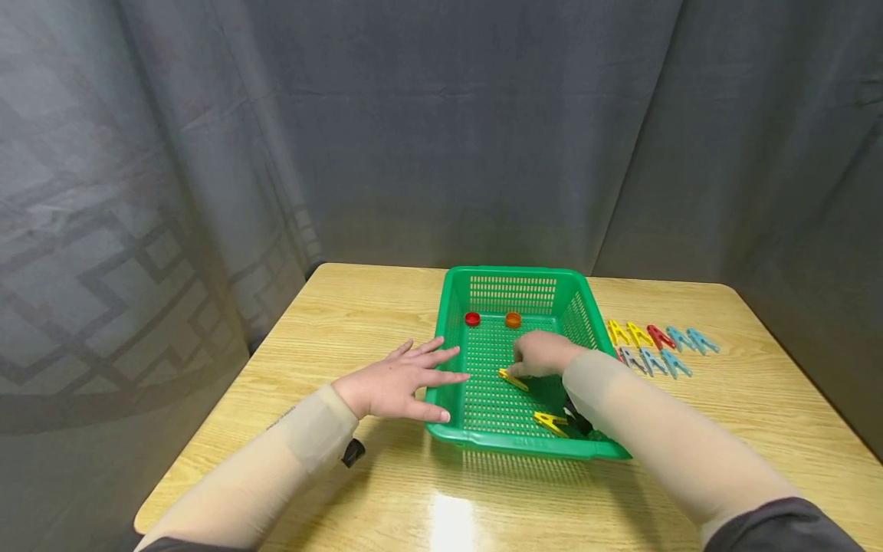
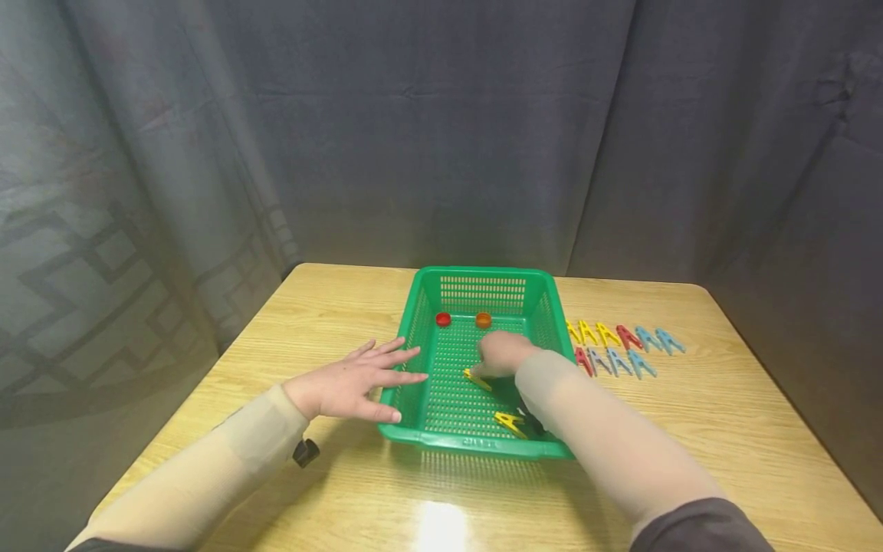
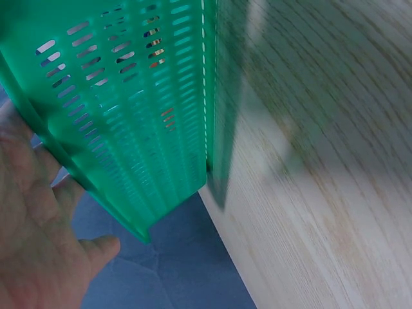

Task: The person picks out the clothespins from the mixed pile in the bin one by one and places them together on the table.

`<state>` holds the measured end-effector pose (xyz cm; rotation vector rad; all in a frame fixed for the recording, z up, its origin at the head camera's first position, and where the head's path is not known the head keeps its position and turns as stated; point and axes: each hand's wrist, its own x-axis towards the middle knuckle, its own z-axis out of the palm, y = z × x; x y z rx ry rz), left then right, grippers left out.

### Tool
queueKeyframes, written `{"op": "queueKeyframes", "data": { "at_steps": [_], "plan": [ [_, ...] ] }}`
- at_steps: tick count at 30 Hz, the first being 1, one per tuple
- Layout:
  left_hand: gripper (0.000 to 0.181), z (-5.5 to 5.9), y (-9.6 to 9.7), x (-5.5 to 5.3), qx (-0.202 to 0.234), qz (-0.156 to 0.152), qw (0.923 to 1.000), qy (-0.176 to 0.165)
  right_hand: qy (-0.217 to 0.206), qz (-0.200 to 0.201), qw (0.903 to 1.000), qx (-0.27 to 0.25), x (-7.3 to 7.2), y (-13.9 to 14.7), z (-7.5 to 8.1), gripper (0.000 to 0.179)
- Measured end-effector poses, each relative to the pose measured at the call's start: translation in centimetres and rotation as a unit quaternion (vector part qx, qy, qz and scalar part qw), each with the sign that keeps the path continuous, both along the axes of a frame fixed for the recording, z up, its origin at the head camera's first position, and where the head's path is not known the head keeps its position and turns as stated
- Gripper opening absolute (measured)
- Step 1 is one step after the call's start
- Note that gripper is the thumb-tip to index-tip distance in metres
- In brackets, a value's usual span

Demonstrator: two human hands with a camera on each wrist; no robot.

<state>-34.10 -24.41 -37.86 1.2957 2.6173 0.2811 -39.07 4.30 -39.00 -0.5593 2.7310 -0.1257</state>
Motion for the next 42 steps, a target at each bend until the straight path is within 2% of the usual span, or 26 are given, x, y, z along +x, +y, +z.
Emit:
{"op": "queueKeyframes", "data": {
  "at_steps": [5, 13, 21, 30, 42],
  "plan": [
    [0.067, -0.1, 0.0, -0.1, 0.001, 0.000, 1.0000, 0.001, -0.028, 0.001, 0.9994, 0.020, 0.1, 0.0, -0.2, 0.038],
    [0.067, -0.2, 0.0, -0.1, 0.008, -0.004, 1.0000, -0.002, -0.015, 0.015, 0.9993, 0.030, 0.2, 0.1, -0.5, 0.028],
    [0.067, 0.0, 0.0, 0.0, 0.012, -0.008, 0.9999, -0.001, -0.027, 0.013, 0.9994, 0.017, 0.4, 0.0, -0.3, 0.026],
    [0.067, 0.0, 0.0, 0.0, 0.009, -0.001, 1.0000, -0.003, -0.008, -0.005, 0.9990, -0.043, -0.1, -0.1, 0.0, 0.020],
    [0.068, -0.2, 0.0, -0.1, 0.006, 0.001, 1.0000, -0.001, 0.009, -0.005, 0.9901, -0.140, -0.5, 0.4, 0.9, 0.025]
  ]
}}
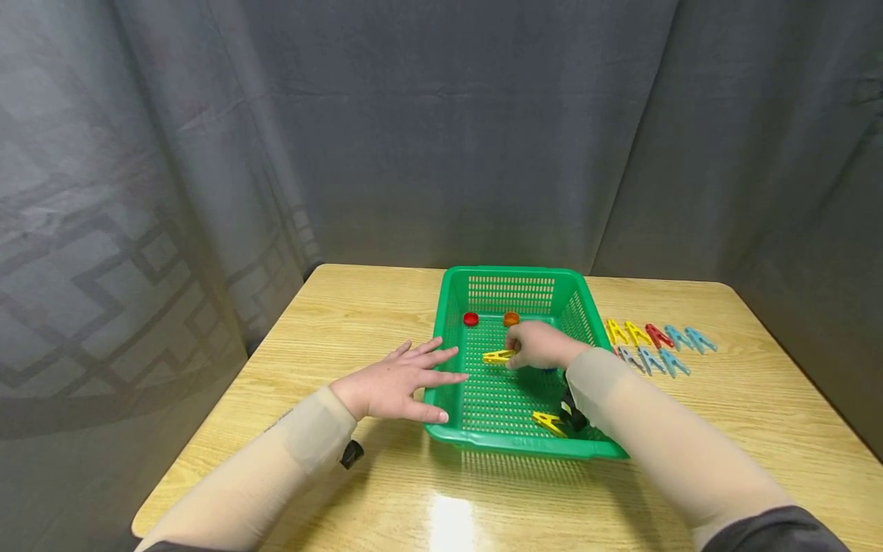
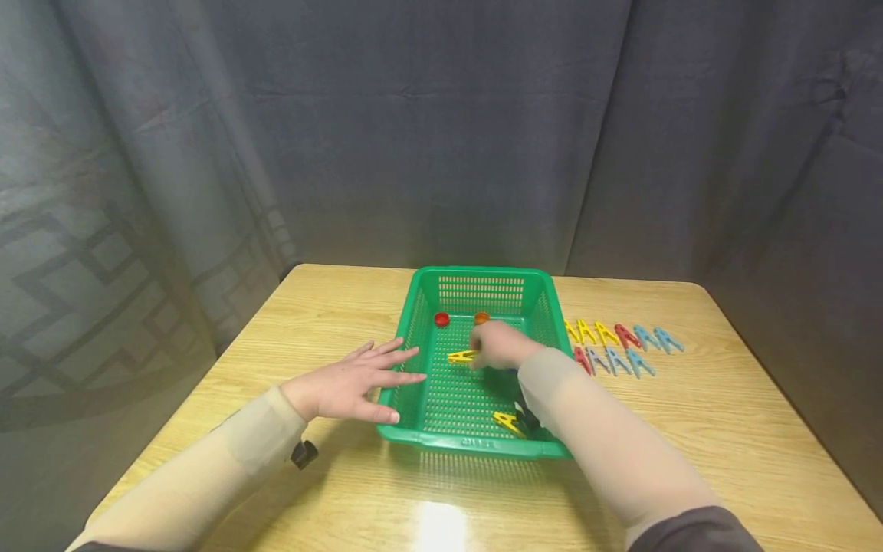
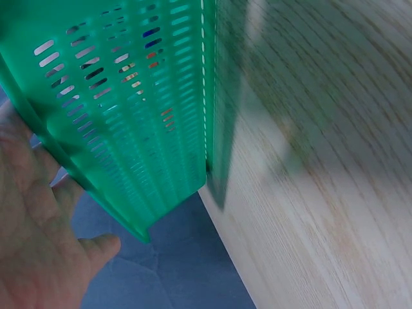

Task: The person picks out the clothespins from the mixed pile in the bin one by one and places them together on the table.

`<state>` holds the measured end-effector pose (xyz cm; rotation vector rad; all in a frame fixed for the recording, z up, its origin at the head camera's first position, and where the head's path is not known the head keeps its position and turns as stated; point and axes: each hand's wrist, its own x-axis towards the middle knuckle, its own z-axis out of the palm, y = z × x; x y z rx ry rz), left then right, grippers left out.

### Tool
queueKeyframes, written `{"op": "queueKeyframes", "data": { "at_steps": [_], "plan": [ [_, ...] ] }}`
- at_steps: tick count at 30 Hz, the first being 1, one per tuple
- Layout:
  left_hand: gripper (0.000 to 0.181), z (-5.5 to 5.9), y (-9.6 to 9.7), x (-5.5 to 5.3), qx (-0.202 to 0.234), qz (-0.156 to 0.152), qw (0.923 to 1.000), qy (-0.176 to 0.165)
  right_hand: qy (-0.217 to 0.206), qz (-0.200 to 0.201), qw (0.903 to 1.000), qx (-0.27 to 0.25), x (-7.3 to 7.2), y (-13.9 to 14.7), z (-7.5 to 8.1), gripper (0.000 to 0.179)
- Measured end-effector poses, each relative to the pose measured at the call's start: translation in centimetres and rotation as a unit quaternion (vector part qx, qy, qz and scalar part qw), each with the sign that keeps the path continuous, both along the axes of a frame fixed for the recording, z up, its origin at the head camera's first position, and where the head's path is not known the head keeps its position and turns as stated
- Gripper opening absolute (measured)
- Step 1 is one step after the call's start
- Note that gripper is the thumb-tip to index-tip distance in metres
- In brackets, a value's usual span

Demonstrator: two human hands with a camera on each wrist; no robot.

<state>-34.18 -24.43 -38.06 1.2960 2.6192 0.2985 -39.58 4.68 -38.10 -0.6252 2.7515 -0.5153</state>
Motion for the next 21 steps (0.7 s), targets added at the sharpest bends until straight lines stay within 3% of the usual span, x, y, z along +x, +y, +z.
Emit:
{"op": "queueKeyframes", "data": {
  "at_steps": [10, 21],
  "plan": [
    [0.068, 0.0, 0.0, 0.1, 0.002, 0.000, 1.0000, 0.001, 0.019, -0.012, 0.9976, -0.065, 0.1, 0.1, 1.1, 0.029],
    [0.068, 0.1, 0.0, 0.0, 0.000, -0.004, 1.0000, -0.001, 0.040, -0.028, 0.9957, -0.079, 0.5, 0.6, 3.3, 0.032]
  ]
}}
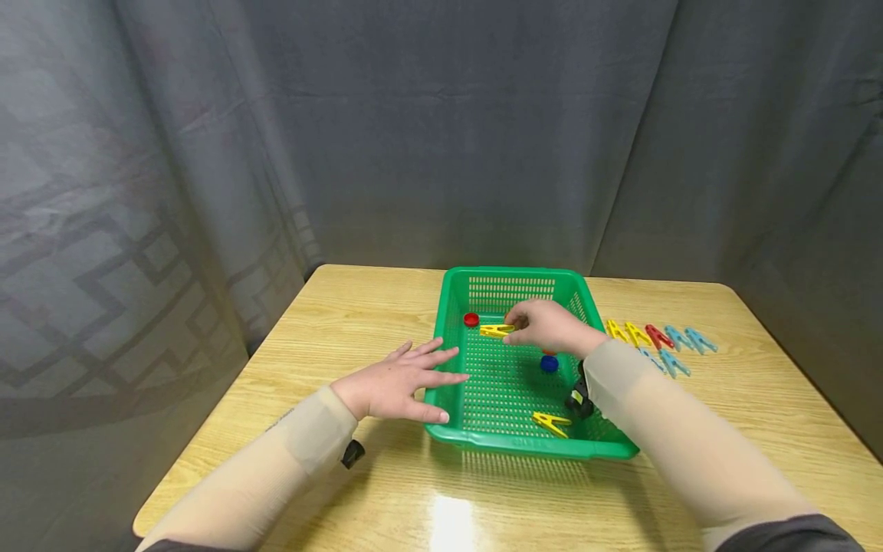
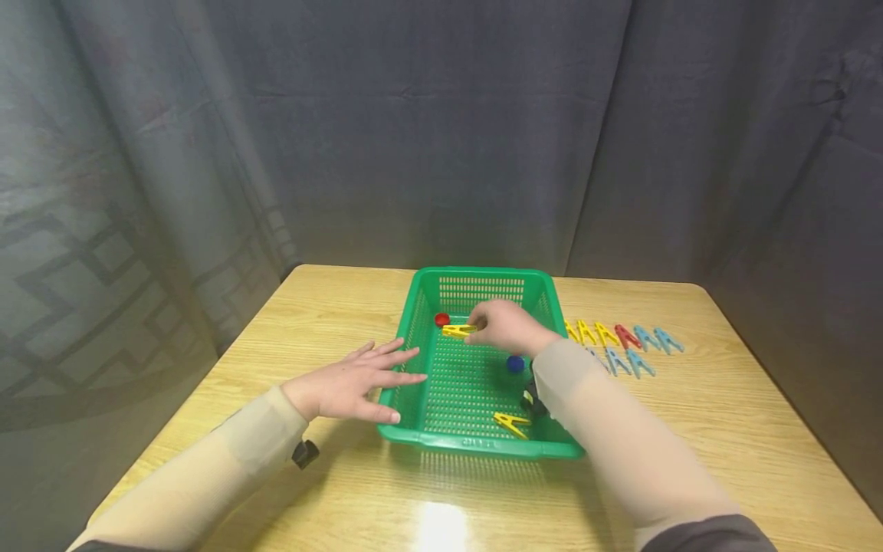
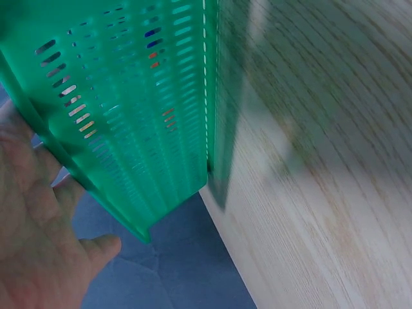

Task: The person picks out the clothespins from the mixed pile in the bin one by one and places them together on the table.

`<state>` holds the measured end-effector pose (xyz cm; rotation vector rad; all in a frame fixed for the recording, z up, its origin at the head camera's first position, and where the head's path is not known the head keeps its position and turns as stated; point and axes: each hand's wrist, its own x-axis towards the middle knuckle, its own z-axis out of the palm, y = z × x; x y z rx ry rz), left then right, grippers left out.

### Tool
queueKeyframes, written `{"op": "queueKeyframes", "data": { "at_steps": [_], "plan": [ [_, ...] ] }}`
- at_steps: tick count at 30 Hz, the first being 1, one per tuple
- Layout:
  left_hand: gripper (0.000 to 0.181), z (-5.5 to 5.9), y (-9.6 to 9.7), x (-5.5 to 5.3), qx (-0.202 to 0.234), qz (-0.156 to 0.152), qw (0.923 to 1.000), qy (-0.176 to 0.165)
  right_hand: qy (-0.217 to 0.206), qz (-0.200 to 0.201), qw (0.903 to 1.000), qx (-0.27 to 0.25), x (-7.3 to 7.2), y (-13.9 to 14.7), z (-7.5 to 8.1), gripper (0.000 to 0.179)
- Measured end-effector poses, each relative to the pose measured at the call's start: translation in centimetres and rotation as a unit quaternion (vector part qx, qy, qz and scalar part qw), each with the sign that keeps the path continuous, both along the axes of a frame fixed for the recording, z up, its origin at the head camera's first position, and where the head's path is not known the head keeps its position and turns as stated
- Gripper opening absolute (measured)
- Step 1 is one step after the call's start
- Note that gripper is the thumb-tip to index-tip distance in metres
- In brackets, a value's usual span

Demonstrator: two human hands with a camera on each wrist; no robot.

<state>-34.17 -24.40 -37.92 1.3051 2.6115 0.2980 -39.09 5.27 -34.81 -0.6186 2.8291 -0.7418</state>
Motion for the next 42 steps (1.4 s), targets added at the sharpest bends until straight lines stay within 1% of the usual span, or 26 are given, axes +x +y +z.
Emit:
{"op": "queueKeyframes", "data": {
  "at_steps": [5, 10, 16, 23, 32, 42],
  "plan": [
    [0.068, -0.1, 0.0, 0.0, 0.001, -0.002, 1.0000, 0.001, 0.010, -0.003, 0.9999, -0.003, 0.2, 0.4, 1.1, 0.029],
    [0.067, -0.1, 0.0, -0.1, 0.001, -0.002, 1.0000, 0.003, 0.021, -0.008, 0.9998, 0.000, 0.4, 1.2, 2.2, 0.031],
    [0.067, 0.0, 0.1, -0.1, 0.001, -0.004, 1.0000, 0.007, 0.037, -0.012, 0.9992, -0.008, 0.9, 2.3, 3.0, 0.034],
    [0.067, 0.0, 0.1, 0.0, 0.005, -0.008, 0.9999, 0.012, 0.052, -0.019, 0.9981, -0.029, 1.7, 3.9, 3.6, 0.037],
    [0.067, -0.1, 0.2, -0.2, -0.008, 0.001, 1.0000, 0.006, 0.057, -0.048, 0.9970, -0.023, 3.1, 6.4, 4.6, 0.040],
    [0.067, -0.2, 0.2, -0.2, -0.005, -0.003, 1.0000, 0.008, 0.066, -0.083, 0.9941, -0.021, 4.2, 10.2, 4.7, 0.044]
  ]
}}
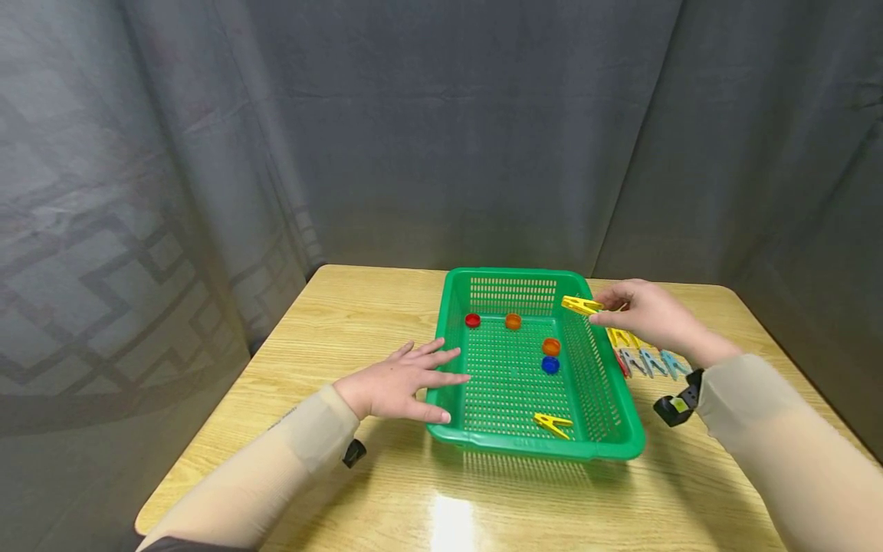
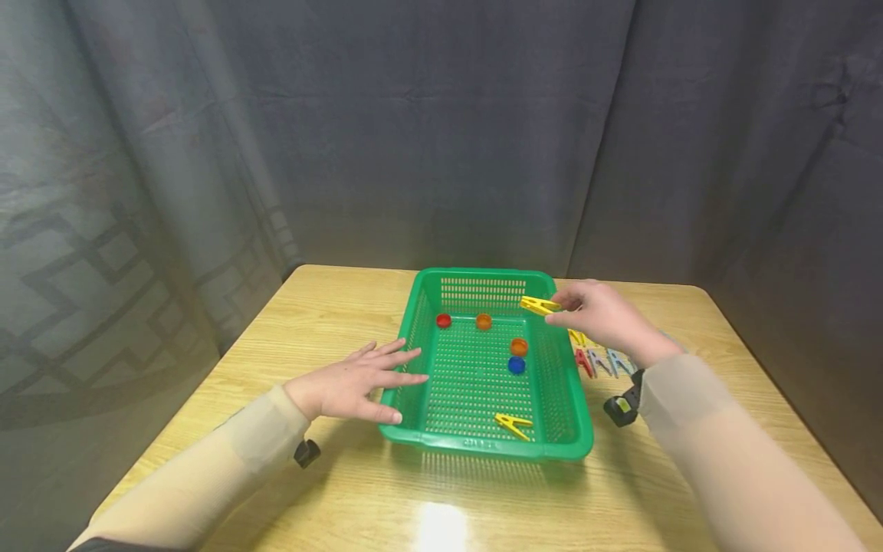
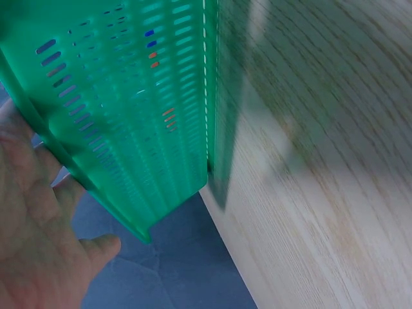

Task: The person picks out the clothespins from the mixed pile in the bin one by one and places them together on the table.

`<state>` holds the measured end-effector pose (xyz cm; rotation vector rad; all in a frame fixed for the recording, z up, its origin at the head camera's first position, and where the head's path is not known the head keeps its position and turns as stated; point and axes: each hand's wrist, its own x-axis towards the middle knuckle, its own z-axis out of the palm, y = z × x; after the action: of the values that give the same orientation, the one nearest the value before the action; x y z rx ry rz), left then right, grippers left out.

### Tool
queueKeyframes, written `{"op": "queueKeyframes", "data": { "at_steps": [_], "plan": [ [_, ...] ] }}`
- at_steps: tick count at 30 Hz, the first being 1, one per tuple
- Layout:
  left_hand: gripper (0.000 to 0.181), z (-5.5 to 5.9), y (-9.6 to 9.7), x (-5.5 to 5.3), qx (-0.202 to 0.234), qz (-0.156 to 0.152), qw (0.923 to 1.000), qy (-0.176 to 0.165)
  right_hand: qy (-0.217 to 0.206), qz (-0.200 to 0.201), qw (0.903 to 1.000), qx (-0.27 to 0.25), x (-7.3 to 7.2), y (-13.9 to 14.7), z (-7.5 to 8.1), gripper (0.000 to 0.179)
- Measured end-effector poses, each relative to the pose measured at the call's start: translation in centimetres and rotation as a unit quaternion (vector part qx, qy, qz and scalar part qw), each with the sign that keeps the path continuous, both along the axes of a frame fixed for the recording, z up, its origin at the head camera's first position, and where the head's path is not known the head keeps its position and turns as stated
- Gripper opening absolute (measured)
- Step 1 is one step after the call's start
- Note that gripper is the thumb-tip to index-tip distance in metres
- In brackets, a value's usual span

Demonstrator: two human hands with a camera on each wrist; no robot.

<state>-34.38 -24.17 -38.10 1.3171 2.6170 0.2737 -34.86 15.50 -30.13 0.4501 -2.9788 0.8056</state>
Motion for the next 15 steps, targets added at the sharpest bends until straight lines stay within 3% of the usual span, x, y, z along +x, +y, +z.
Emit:
{"op": "queueKeyframes", "data": {
  "at_steps": [15],
  "plan": [
    [0.068, 0.0, 0.0, 0.1, 0.002, 0.001, 1.0000, -0.005, 0.011, -0.071, 0.9973, 0.017, 1.6, 5.5, -1.2, 0.051]
  ]
}}
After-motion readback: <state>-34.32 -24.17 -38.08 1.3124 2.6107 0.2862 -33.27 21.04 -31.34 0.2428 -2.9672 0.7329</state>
